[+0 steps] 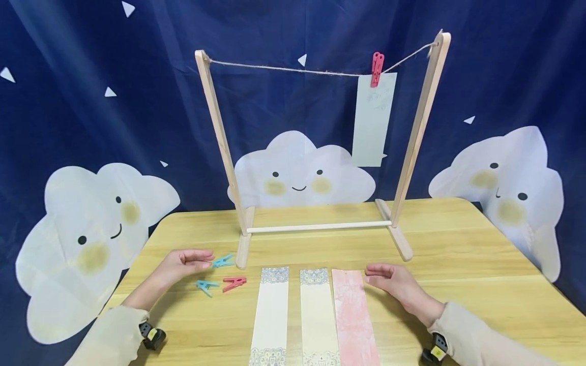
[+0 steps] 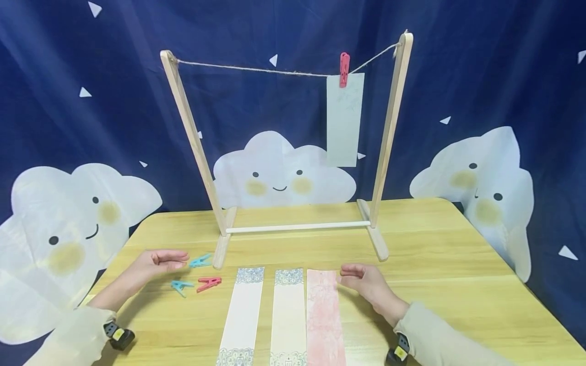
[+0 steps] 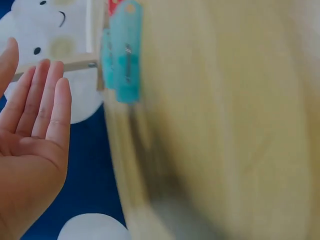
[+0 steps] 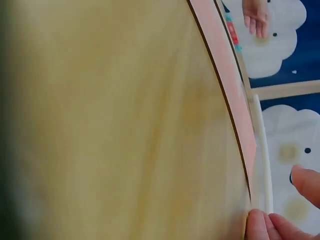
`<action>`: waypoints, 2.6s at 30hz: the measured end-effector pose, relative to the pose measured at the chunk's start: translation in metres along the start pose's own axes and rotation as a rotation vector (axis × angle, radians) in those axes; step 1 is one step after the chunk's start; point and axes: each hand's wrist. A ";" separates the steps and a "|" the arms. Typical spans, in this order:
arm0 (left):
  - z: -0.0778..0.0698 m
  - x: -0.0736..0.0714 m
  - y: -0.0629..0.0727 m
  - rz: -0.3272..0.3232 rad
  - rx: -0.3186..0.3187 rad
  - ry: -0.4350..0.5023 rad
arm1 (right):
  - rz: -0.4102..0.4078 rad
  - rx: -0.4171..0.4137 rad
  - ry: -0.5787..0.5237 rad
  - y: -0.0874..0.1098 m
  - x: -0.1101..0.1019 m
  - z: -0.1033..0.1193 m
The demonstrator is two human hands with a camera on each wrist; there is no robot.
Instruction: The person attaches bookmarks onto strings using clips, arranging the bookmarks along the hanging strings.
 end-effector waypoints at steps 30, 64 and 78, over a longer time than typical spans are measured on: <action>0.031 -0.005 0.003 0.395 0.127 -0.026 | -0.005 -0.215 0.625 0.010 0.034 0.004; 0.036 -0.003 0.005 0.361 0.116 -0.157 | 0.089 -0.244 0.405 0.002 0.028 0.009; 0.037 0.001 -0.001 0.354 0.181 -0.241 | 0.228 -0.084 0.130 -0.016 -0.006 0.000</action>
Point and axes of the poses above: each hand's wrist, its own y-axis away from the middle knuckle, its own x-axis out of the palm, z = x × y, and after that the axes turned 8 degrees about y, right-handed
